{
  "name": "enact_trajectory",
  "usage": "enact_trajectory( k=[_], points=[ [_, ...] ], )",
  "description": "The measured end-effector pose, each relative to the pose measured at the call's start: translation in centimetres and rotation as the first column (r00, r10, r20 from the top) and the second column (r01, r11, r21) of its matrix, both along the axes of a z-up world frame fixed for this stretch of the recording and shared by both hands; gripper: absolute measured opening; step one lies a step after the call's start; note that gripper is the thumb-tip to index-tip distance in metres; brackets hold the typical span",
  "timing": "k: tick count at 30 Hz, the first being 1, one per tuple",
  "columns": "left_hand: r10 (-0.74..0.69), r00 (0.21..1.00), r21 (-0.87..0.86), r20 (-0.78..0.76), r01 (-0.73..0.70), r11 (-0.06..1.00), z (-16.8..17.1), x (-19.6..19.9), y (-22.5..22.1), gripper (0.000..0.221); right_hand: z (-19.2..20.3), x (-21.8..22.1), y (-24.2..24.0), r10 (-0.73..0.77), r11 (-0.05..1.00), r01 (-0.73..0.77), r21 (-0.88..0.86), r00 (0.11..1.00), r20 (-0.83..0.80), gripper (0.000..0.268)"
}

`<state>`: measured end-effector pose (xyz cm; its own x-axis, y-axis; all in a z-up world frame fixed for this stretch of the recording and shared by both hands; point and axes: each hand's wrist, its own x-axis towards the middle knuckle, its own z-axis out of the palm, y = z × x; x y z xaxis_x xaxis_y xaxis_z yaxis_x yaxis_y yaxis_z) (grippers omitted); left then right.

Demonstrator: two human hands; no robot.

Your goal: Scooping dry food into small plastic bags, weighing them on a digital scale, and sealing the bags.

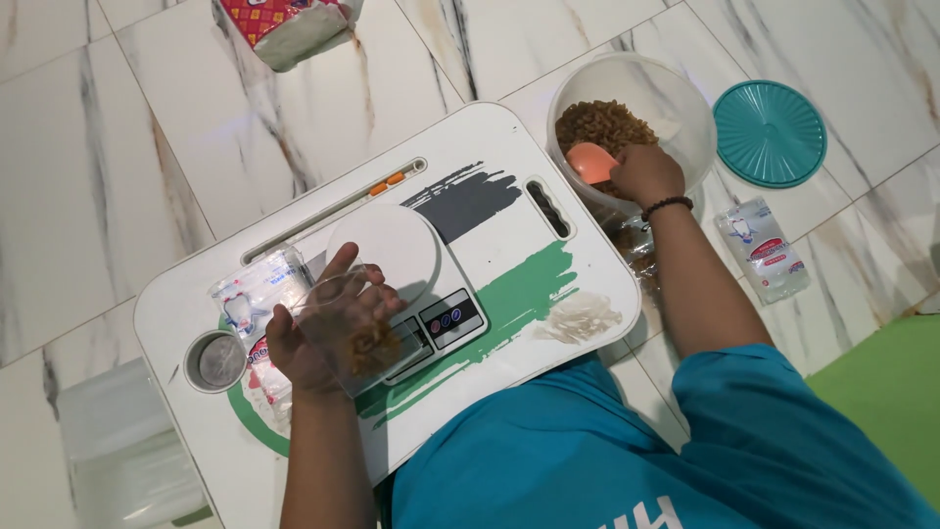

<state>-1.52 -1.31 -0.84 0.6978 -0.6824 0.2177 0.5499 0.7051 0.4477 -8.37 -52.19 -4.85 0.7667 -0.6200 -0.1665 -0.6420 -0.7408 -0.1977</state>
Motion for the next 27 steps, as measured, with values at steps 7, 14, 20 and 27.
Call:
enact_trajectory(
  k=[7,14,20,27],
  points=[
    [0.018,1.000,0.010,-0.008,-0.018,1.000,-0.4,0.0,-0.1,0.098,1.7,-0.1,1.3,0.037,0.998,-0.035,0.045,0.999,-0.026,0.041],
    [0.028,1.000,0.023,-0.001,-0.028,0.999,0.0,-0.1,-0.1,0.098,1.8,-0.3,1.2,0.057,0.995,-0.054,0.083,0.998,-0.032,0.038],
    [0.040,0.999,0.034,-0.009,-0.040,0.999,0.0,-0.1,-0.2,0.099,1.2,-0.1,0.3,0.018,0.995,-0.021,0.093,0.999,0.028,0.035],
    [0.056,0.998,0.037,-0.001,-0.056,0.998,0.2,0.0,-0.1,0.098,0.9,0.2,-1.4,-0.038,0.999,0.036,0.023,0.997,0.073,0.032]
  ],
)
